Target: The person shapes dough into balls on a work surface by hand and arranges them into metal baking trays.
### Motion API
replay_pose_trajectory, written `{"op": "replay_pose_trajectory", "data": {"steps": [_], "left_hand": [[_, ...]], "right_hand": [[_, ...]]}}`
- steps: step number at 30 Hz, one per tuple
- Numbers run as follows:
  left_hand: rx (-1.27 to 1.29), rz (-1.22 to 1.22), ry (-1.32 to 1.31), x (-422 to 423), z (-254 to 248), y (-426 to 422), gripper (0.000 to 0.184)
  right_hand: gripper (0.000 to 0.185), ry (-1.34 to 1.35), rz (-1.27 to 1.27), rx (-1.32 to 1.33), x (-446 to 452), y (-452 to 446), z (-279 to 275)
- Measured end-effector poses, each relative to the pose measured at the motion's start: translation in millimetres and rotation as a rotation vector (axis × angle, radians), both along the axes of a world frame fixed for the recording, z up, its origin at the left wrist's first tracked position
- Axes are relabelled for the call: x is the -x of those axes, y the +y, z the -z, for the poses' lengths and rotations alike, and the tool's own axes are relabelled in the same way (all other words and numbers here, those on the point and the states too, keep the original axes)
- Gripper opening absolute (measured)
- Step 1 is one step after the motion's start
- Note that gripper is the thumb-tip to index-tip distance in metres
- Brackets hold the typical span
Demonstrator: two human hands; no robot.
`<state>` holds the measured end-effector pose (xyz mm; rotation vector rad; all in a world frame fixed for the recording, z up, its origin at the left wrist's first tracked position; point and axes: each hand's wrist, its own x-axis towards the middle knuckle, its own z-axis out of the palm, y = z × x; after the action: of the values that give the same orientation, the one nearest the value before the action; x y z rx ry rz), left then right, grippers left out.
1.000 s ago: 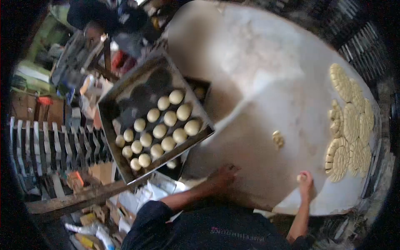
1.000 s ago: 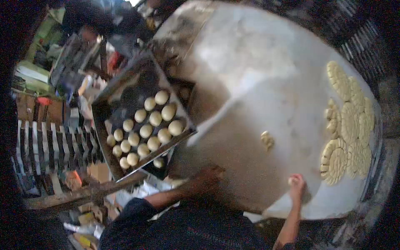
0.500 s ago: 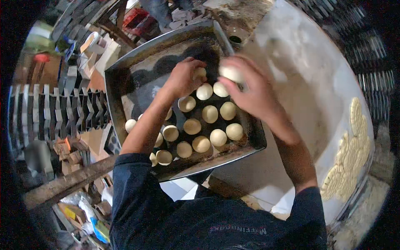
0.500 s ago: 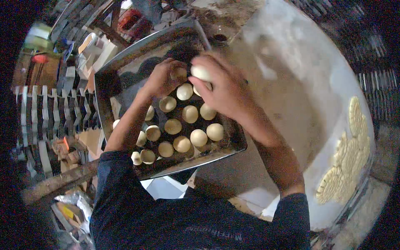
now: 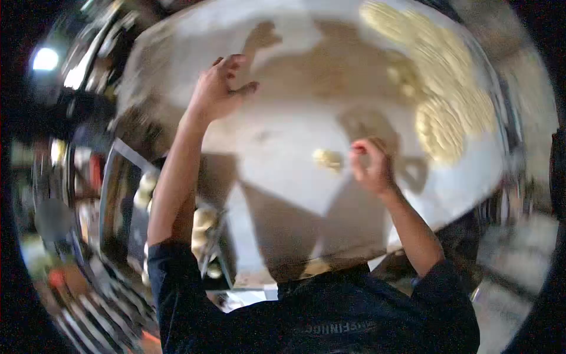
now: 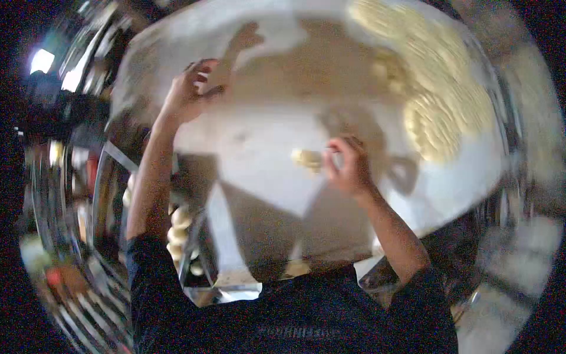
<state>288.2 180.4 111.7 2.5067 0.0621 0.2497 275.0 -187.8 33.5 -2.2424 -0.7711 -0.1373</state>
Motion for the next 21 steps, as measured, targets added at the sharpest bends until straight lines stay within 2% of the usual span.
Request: {"op": "replay_pose_trajectory", "data": {"steps": [1, 3, 4, 5, 6, 7, 8, 9, 11, 13, 15, 17, 18, 19, 21], "left_hand": [[0.043, 0.143, 0.020, -52.5, 22.7, -38.9, 0.059], [0.121, 0.367, 0.311, -134.8, 58.3, -143.3, 0.066], [0.222, 0.437, 0.538, -165.6, 83.4, -187.1, 0.068], [0.314, 0.487, 0.776, -201.2, 111.4, -228.2, 0.070], [0.411, 0.401, 0.718, -233.9, 168.4, -264.6, 0.069], [0.503, 0.308, 0.645, -266.1, 203.5, -292.2, 0.069], [0.465, 0.314, 0.656, -292.3, 193.6, -317.3, 0.069], [0.356, 0.137, 0.674, -310.8, 182.6, -342.5, 0.072], [0.197, -0.020, 0.686, -333.7, 197.4, -372.7, 0.076], [0.434, -0.120, 0.307, -371.5, 262.3, -378.3, 0.065], [0.502, -0.127, 0.120, -389.4, 242.6, -392.2, 0.059], [0.652, -0.258, 0.457, -354.0, 168.9, -412.4, 0.035], [0.623, -0.245, 0.450, -336.6, 156.4, -407.6, 0.035], [0.696, -0.285, 0.450, -317.8, 148.7, -405.6, 0.032], [1.157, -0.153, 0.163, -286.9, 190.4, -374.8, 0.029]], "right_hand": [[0.014, 0.035, 0.021, 0.002, -1.5, -28.7, 10.7], [0.016, -0.016, 0.045, 0.111, 0.0, -91.8, 51.4], [0.016, 0.113, 0.024, 0.232, 11.8, -124.6, 63.6], [0.015, 0.074, -0.012, 0.238, 13.3, -163.1, 75.2], [0.014, 0.029, -0.061, 0.241, 11.3, -204.3, 86.5], [0.014, 0.015, -0.026, 0.221, 10.9, -240.9, 87.7], [0.013, 0.011, 0.012, 0.195, 10.7, -274.8, 87.1], [0.014, -0.060, 0.120, 0.211, 6.3, -304.5, 86.7], [0.014, 0.015, 0.276, 0.141, 1.2, -344.0, 95.9], [0.013, -0.014, 0.360, 0.053, -6.7, -354.6, 95.8], [0.013, -0.013, 0.441, 0.013, -18.9, -356.1, 97.8], [0.013, 0.010, 0.512, -0.021, -22.8, -351.0, 101.5], [0.013, 0.001, 0.551, -0.012, -27.4, -348.3, 99.2], [0.013, 0.002, 0.584, 0.004, -31.7, -349.9, 97.8], [0.013, -0.002, 0.625, -0.056, -33.4, -349.2, 91.3]]}}
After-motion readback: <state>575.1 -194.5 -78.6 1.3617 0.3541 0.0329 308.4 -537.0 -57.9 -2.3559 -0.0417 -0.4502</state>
